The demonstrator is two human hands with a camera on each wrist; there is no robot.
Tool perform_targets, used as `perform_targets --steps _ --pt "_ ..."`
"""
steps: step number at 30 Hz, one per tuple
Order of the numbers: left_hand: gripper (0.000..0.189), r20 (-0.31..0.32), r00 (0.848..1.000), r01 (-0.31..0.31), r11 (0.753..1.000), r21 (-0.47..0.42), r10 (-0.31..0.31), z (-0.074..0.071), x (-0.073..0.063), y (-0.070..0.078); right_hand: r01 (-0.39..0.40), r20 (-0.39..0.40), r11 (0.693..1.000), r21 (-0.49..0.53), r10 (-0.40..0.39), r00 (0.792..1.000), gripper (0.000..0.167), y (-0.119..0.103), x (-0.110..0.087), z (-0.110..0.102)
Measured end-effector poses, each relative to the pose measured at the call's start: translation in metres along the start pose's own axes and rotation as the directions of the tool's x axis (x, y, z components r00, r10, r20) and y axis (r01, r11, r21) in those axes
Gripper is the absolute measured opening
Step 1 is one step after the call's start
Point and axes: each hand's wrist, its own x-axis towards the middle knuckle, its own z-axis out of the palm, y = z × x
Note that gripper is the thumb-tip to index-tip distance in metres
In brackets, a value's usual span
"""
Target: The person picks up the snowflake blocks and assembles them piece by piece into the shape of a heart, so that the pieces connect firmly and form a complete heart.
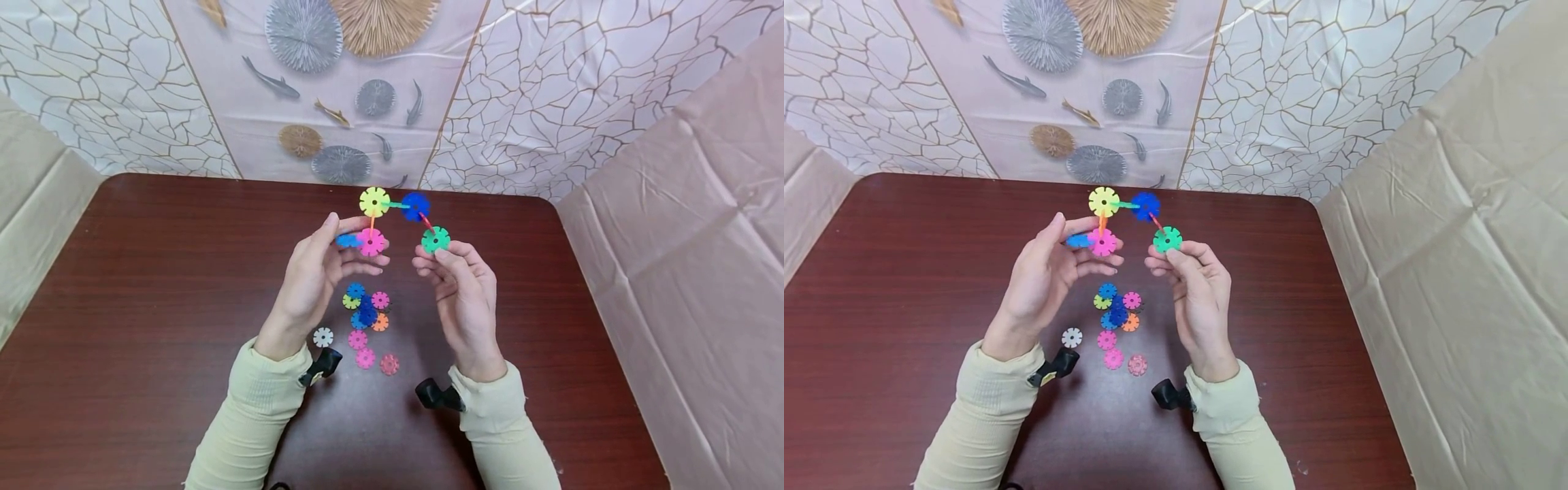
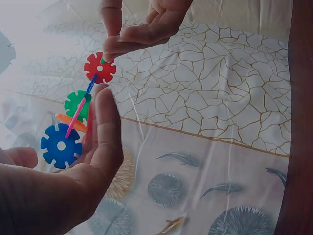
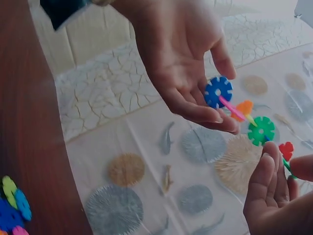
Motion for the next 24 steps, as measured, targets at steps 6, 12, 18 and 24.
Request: perform_targets --steps 6,12,18,24 --pt "0.043 -0.02 0.991 -0.135 0.987 -0.085 0.134 0.0 0.0 -0.002 -0.033 0.044 0.999 0.042 0.031 0.999 0.002 0.006 -0.002 0.003" --pt "0.046 0.031 0.991 -0.126 0.981 -0.148 0.132 0.004 0.001 -0.005 -0.083 0.116 0.991 0.106 0.071 0.991 0.006 0.01 -0.005 0.007" --pt "0.06 0.12 0.982 -0.127 0.979 -0.161 0.147 0.009 0.001 -0.007 -0.155 0.222 0.976 0.149 0.12 0.968 0.009 0.014 -0.01 0.01" --pt "0.057 0.133 0.977 -0.13 0.958 -0.254 0.168 0.01 0.0 -0.008 -0.22 0.293 0.968 0.116 0.179 0.939 0.012 0.02 -0.014 0.013"
